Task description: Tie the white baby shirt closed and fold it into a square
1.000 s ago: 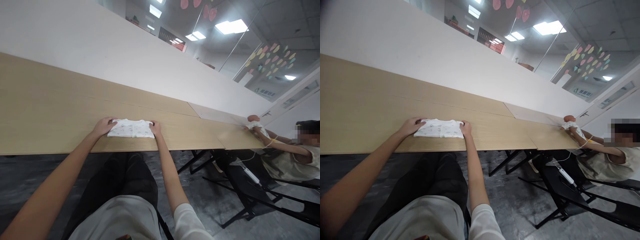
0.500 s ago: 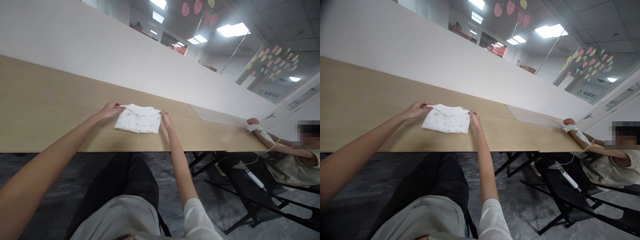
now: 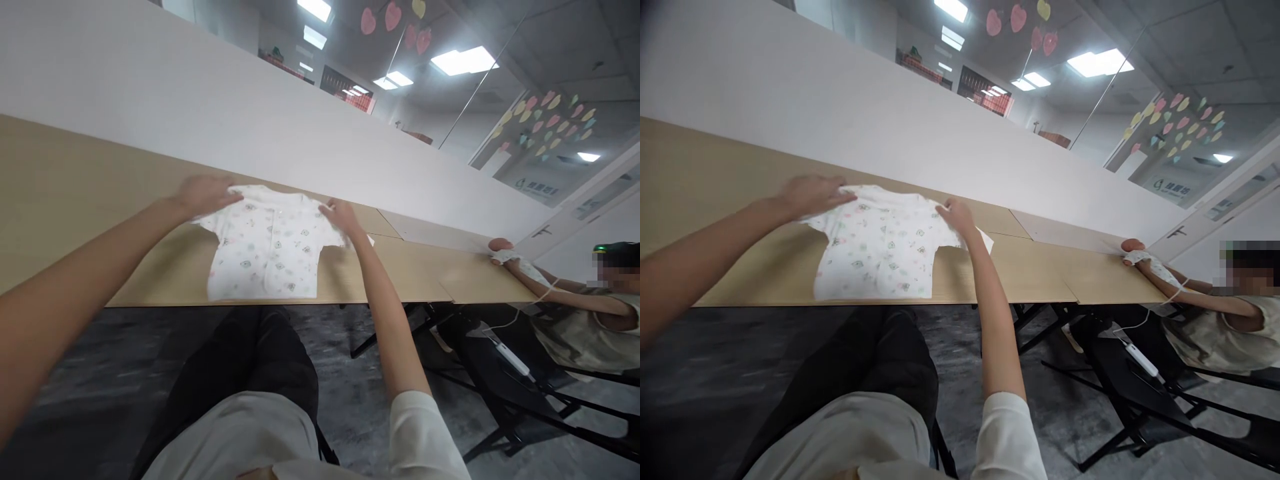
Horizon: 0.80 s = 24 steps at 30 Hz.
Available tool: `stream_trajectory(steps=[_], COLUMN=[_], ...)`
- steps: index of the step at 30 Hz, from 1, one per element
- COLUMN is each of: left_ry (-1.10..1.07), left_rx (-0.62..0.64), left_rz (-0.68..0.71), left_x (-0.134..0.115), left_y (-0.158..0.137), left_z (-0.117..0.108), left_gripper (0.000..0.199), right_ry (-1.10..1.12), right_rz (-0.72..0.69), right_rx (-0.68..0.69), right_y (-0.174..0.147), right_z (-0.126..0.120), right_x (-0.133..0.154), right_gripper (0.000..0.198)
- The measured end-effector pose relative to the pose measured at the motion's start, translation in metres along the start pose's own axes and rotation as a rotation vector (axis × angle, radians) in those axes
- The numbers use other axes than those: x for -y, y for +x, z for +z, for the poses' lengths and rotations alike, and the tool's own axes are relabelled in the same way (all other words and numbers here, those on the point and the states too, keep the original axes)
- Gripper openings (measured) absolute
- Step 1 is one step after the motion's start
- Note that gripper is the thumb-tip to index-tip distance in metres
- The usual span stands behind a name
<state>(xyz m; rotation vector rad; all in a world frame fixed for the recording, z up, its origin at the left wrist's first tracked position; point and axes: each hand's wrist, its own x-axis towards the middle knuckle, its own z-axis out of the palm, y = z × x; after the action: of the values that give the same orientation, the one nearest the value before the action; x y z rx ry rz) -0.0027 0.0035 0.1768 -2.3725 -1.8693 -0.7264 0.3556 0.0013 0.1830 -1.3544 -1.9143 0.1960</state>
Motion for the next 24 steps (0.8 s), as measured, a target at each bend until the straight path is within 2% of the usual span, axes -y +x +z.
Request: stream_trajectory(steps=[5,7,9,12,15,18,21,24], left_ry=[0.134,0.172,0.202,0.222,0.223,0.207,0.207,0.252], left_rx=[0.194,0.269,0.346,0.416,0.415,0.398,0.384,0.357], left_rz=[-0.165,-0.212,-0.224,-0.291,-0.419,-0.477,-0.496,-0.474], left_x=[0.026,0.036,0.05,0.08,0.115,0.138,0.144,0.137], left_y=[0.002,-0.006,-0.015,-0.029,-0.041,-0.049,-0.052,-0.047], left_z=[0.065,0.084,0.094,0.097,0.094,0.091,0.09,0.089], left_gripper=[0.063,0.063,0.058,0.058,0.068,0.07,0.068,0.064], right_ry=[-0.405,-0.555,-0.691,-0.824,-0.833,-0.752,-0.721,-0.775], right_rz=[0.091,0.108,0.114,0.132,0.148,0.199,0.253,0.274], right_rx=[0.184,0.289,0.393,0.488,0.548,0.649,0.679,0.627], right_y=[0.004,0.003,0.0,-0.004,-0.012,-0.024,-0.034,-0.035], right_z=[0.063,0.082,0.09,0.083,0.061,0.04,0.027,0.023], right_x=[-0.016,-0.019,-0.022,-0.032,-0.05,-0.071,-0.088,-0.098], right_gripper=[0.023,0.025,0.032,0.043,0.052,0.045,0.028,0.029])
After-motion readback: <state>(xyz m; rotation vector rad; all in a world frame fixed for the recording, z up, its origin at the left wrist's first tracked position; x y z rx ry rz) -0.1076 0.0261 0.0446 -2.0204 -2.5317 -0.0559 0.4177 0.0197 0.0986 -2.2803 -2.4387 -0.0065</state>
